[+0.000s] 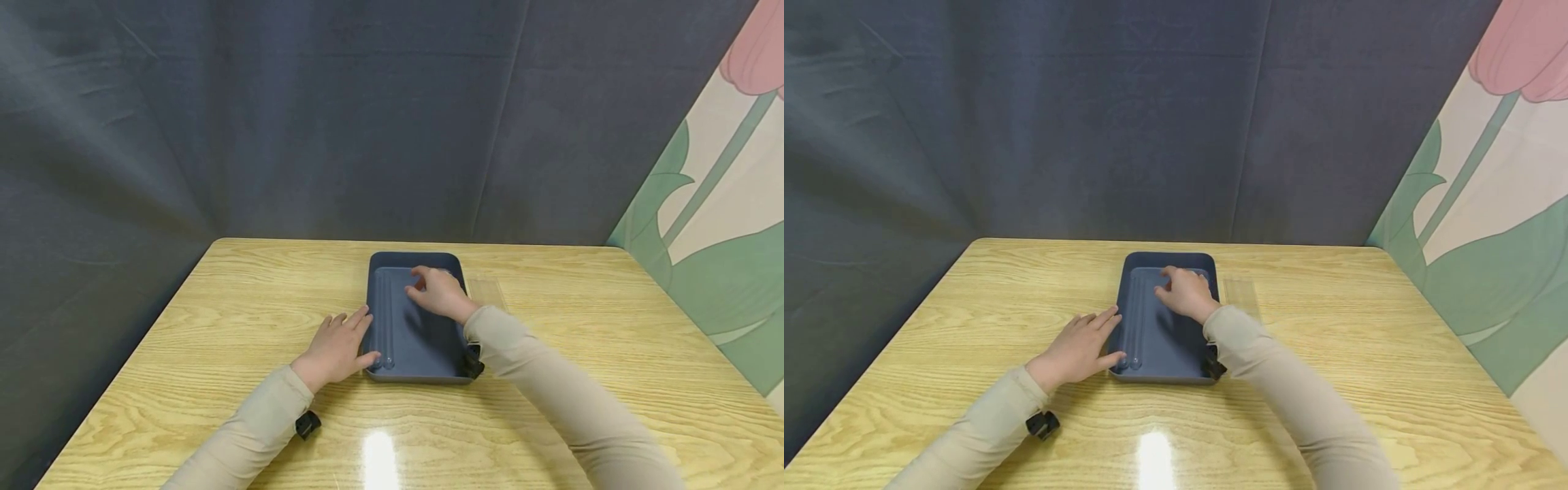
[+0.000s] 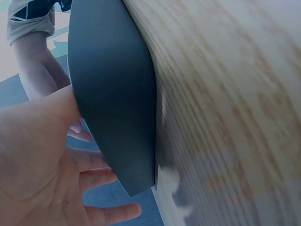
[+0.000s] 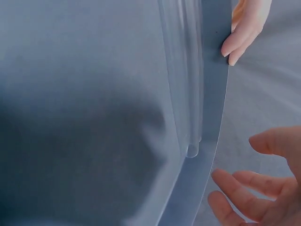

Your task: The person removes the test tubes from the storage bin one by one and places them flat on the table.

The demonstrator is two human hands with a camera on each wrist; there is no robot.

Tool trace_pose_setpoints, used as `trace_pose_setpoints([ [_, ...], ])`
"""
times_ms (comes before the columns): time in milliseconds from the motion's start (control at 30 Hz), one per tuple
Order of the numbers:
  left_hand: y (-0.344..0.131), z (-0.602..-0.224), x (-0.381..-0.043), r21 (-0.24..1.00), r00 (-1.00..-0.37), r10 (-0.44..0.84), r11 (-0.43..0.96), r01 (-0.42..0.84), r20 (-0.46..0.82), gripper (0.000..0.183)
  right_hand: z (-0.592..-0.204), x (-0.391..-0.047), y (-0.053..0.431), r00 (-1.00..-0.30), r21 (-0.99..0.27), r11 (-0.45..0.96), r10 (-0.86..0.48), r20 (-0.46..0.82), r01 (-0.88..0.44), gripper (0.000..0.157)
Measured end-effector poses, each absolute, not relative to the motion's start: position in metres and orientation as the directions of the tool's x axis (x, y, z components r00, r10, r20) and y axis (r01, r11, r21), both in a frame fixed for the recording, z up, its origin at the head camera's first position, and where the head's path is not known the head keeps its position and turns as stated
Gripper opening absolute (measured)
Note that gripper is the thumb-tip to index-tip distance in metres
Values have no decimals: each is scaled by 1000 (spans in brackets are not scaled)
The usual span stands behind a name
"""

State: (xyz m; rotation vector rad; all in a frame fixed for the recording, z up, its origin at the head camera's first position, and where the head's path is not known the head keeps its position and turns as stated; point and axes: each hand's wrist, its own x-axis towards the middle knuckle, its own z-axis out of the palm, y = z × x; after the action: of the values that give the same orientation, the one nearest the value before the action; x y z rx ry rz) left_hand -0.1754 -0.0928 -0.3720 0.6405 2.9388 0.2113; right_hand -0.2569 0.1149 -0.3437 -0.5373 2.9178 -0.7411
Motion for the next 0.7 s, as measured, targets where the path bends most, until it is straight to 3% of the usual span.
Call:
trace_pose_setpoints([
  [700, -93, -374, -175, 164, -905, 414, 904, 396, -99, 69, -355, -266, 95, -938, -468, 829, -347, -3, -306, 46],
])
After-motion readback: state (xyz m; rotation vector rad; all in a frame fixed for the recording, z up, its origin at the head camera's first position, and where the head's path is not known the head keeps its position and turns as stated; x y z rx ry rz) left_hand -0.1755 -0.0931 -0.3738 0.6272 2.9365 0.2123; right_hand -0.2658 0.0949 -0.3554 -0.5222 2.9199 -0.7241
